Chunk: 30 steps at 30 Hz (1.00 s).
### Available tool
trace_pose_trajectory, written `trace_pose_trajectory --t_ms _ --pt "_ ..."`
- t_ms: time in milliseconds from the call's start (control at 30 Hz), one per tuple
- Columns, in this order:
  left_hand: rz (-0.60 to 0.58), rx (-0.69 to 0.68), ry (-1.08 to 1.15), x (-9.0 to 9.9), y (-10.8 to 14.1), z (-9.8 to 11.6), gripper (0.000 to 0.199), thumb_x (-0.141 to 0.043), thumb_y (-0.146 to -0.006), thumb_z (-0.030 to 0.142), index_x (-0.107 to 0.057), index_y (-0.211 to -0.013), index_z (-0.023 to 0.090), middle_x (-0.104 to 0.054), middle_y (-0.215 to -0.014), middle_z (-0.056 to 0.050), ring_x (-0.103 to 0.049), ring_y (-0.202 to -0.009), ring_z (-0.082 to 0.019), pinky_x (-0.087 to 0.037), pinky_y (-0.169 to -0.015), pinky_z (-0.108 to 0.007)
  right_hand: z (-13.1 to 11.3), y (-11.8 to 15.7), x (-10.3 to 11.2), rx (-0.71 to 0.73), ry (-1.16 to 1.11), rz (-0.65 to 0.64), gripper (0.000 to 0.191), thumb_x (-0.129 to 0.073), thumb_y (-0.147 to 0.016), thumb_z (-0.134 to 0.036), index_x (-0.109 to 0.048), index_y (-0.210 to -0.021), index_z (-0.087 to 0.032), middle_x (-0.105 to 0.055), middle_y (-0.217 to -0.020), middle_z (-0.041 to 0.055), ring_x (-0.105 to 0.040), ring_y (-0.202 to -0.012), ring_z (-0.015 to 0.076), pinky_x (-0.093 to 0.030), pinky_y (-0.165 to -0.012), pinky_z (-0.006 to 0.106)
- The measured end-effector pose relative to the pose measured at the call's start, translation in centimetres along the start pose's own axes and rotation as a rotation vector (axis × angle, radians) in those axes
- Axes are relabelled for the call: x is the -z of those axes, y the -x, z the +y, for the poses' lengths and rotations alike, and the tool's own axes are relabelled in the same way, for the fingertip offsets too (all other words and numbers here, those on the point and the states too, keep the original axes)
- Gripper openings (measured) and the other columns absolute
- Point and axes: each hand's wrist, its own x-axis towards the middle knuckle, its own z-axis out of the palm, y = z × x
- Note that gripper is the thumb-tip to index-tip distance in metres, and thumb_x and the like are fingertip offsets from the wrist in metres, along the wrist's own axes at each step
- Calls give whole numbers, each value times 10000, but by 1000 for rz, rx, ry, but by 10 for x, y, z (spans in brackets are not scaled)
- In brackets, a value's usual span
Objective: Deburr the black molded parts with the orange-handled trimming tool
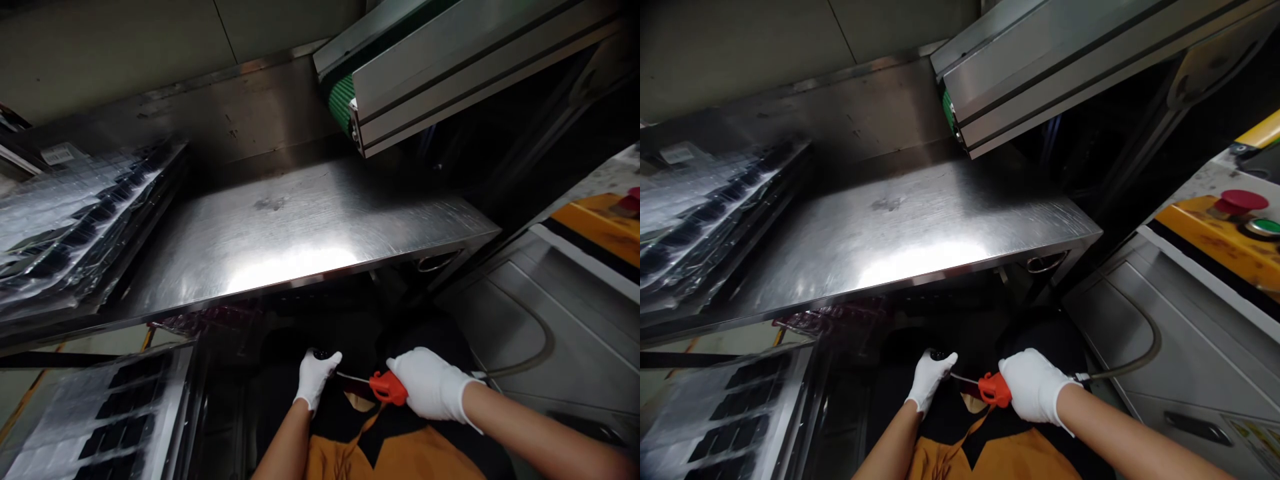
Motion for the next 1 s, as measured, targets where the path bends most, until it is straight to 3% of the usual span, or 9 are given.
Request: trace_pose_trajectory --t_ms 200,467,733,1000 --pt "-101 27 14 2 1 -3 483 -788 -676 380 -574 -1019 116 -671 -970 -138 -666 -787 -218 -537 -623 -279 2 -1 -2 6 36 -28 338 -575 -629 -175 -628 -962 -148 -669 -835 123 -651 -776 328 -405 -712 382" --pt "-140 42 -17 -4 -1 -8 422 -785 -622 212 -547 -962 135 -635 -818 -63 -590 -571 -132 -483 -486 -229 -1 -5 -7 4 61 -31 373 -594 -612 -168 -623 -983 -137 -669 -838 133 -651 -787 340 -414 -726 405" --pt "-83 118 23 -3 -6 -8 526 -746 -668 250 -478 -1101 117 -611 -838 -75 -614 -615 -150 -519 -515 -246 5 -4 -1 4 46 -34 337 -561 -652 -146 -629 -982 -149 -683 -859 127 -661 -774 339 -431 -685 398" --pt "-146 193 194 5 -13 -10 339 -710 -666 143 -587 -977 92 -616 -858 -85 -607 -712 -132 -524 -658 -231 1 -3 -1 10 72 -55 323 -585 -643 -175 -630 -961 -143 -680 -850 134 -660 -780 321 -424 -697 384"
